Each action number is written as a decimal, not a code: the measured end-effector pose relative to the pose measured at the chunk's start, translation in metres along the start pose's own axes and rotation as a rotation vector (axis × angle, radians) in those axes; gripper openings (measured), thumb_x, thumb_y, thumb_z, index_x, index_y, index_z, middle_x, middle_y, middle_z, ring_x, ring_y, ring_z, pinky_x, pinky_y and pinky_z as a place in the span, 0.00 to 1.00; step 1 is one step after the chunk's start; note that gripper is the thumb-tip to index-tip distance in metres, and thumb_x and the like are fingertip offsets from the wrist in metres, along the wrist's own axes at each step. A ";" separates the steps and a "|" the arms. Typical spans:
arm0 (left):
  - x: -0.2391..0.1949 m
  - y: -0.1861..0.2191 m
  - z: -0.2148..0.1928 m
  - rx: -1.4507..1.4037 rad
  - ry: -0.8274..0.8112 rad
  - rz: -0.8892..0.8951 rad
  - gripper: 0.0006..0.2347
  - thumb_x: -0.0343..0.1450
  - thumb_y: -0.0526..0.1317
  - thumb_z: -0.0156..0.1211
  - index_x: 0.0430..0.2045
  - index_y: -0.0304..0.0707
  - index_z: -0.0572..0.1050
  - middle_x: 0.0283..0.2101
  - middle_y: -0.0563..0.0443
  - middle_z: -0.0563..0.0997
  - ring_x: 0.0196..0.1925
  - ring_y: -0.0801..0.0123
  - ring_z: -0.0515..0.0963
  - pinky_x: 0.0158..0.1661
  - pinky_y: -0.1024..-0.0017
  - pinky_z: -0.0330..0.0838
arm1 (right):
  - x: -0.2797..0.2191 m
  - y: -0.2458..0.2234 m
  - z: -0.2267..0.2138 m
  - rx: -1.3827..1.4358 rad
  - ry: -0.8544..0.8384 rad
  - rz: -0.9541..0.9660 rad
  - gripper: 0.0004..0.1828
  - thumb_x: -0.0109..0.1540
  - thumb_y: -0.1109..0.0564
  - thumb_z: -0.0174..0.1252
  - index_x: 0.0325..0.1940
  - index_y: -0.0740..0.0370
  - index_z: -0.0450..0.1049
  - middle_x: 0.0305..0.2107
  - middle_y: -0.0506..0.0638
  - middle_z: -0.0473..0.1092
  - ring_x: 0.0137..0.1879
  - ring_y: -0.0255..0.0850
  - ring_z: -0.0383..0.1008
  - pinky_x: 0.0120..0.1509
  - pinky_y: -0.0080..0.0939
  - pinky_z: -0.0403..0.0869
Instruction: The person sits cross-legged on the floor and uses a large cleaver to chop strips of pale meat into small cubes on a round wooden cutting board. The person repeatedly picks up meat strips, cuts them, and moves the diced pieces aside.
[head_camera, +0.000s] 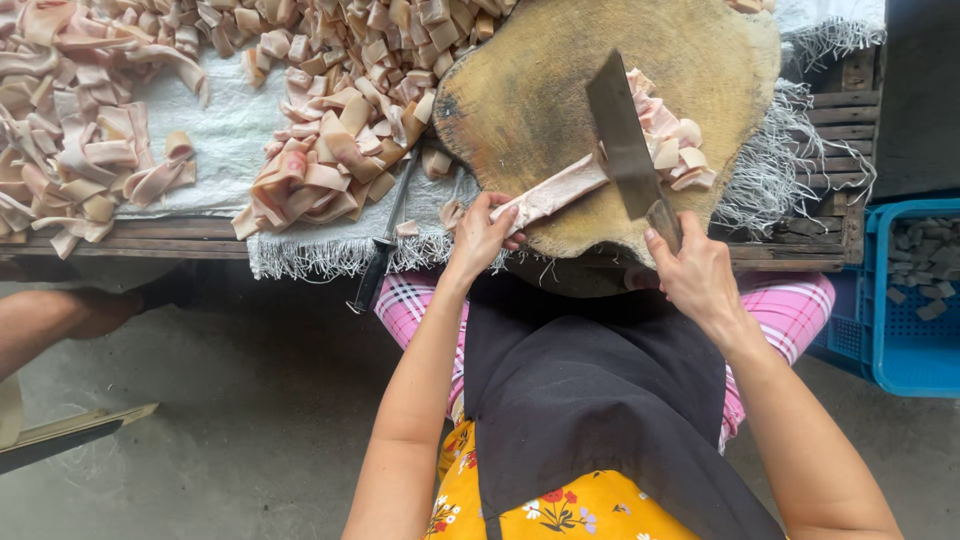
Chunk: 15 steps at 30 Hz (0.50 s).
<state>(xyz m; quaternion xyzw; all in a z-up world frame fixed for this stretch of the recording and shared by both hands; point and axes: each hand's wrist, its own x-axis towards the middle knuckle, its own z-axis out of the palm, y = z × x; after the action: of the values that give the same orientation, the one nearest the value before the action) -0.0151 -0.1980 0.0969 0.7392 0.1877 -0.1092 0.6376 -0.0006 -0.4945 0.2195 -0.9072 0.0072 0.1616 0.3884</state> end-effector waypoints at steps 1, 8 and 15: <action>-0.006 0.000 -0.004 0.043 0.019 0.019 0.14 0.75 0.40 0.57 0.48 0.25 0.71 0.36 0.43 0.84 0.31 0.69 0.87 0.28 0.75 0.83 | -0.002 -0.003 -0.004 -0.054 0.073 -0.170 0.20 0.71 0.48 0.56 0.57 0.67 0.67 0.24 0.61 0.74 0.28 0.49 0.77 0.30 0.47 0.75; -0.024 0.018 -0.015 0.309 0.178 0.110 0.12 0.72 0.38 0.62 0.45 0.29 0.78 0.29 0.44 0.84 0.28 0.68 0.83 0.32 0.70 0.77 | 0.001 -0.028 -0.013 0.033 0.212 -0.382 0.19 0.75 0.48 0.54 0.58 0.65 0.60 0.27 0.62 0.76 0.32 0.54 0.81 0.37 0.52 0.77; -0.024 0.021 -0.025 0.268 0.139 0.098 0.11 0.72 0.38 0.60 0.45 0.29 0.78 0.30 0.46 0.84 0.28 0.69 0.83 0.32 0.71 0.77 | 0.019 0.001 0.030 -0.228 -0.151 -0.107 0.20 0.73 0.47 0.54 0.57 0.65 0.63 0.26 0.67 0.75 0.33 0.61 0.79 0.38 0.59 0.75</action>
<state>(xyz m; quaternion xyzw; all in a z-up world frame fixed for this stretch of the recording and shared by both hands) -0.0299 -0.1795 0.1292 0.8317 0.1791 -0.0506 0.5231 0.0083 -0.4719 0.1940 -0.9298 -0.0888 0.2081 0.2905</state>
